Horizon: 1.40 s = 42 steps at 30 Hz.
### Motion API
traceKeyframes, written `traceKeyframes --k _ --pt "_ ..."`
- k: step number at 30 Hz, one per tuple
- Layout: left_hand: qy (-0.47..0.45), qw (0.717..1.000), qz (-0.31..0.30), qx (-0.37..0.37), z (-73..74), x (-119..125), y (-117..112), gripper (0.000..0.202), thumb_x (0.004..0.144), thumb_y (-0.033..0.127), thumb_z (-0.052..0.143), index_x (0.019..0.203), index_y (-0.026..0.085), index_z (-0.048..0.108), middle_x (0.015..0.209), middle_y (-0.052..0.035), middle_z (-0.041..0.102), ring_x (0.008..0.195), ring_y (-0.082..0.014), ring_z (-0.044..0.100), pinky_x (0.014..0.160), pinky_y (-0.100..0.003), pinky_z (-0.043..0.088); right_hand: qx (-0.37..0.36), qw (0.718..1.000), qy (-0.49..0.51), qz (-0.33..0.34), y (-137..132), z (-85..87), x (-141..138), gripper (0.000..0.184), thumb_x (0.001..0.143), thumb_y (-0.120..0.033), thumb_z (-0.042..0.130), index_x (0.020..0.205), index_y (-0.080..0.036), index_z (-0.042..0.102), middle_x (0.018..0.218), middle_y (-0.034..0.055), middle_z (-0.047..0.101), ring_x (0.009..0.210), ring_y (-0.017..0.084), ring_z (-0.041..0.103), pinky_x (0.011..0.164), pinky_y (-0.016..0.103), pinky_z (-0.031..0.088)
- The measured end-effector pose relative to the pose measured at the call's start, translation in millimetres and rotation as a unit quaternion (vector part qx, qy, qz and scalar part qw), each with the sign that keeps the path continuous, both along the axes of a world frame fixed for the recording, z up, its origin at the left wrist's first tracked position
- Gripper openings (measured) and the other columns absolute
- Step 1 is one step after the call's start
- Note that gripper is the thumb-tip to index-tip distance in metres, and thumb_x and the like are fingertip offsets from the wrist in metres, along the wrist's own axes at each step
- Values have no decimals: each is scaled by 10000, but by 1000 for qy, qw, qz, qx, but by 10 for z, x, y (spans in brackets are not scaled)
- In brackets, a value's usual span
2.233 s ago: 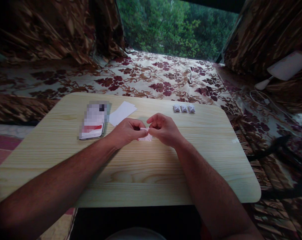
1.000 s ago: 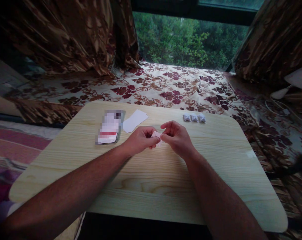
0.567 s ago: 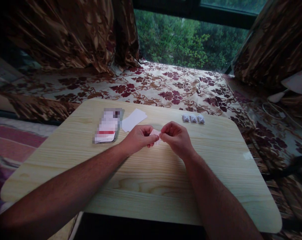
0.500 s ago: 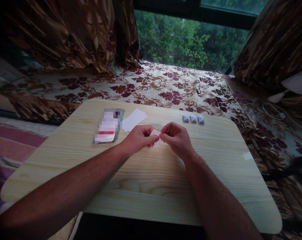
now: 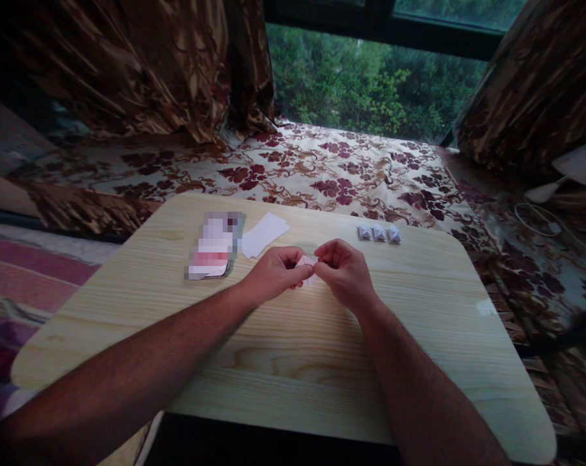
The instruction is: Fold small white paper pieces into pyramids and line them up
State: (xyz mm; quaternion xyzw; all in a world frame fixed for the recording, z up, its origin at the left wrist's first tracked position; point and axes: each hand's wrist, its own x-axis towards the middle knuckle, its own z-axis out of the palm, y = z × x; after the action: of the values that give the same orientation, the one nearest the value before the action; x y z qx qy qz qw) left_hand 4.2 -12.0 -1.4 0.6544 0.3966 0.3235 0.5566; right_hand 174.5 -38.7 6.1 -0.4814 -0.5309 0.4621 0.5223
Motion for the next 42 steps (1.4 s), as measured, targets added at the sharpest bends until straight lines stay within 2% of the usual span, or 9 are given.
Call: traceKeyframes --k 6,16,22,30,42 --pt "17 998 29 51 17 16 -19 255 802 376 635 702 141 621 594 23 537 543 -78 433 501 -210 301 8 1000 -9 7 -14 10 14 187 697 -110 704 862 -177 648 683 -26 627 593 100 544 537 240 380" --pt "30 997 28 64 45 0 -25 278 796 401 637 698 143 602 612 31 504 569 -81 411 517 -215 294 12 1000 -17 9 -9 2 -1 150 707 -124 694 842 -177 658 684 -19 634 602 106 547 547 245 390" --pt "46 996 26 67 33 -2 -12 165 770 306 627 765 141 630 644 29 525 575 -85 430 518 -218 295 12 999 -19 -25 -13 35 5 156 693 -129 693 838 -175 661 674 -20 634 588 110 556 553 252 412" --pt "63 995 22 69 21 -12 5 167 768 297 606 702 143 601 616 35 491 557 -81 403 504 -218 266 5 1000 -16 -1 -15 50 20 145 720 -151 713 852 -176 659 708 -17 635 615 108 551 562 250 411" --pt "47 995 3 84 33 -15 -17 243 794 370 619 718 140 617 617 32 499 558 -79 411 509 -215 283 4 999 -26 35 -11 13 18 145 753 -204 714 875 -190 638 737 -2 661 643 132 577 588 270 433"
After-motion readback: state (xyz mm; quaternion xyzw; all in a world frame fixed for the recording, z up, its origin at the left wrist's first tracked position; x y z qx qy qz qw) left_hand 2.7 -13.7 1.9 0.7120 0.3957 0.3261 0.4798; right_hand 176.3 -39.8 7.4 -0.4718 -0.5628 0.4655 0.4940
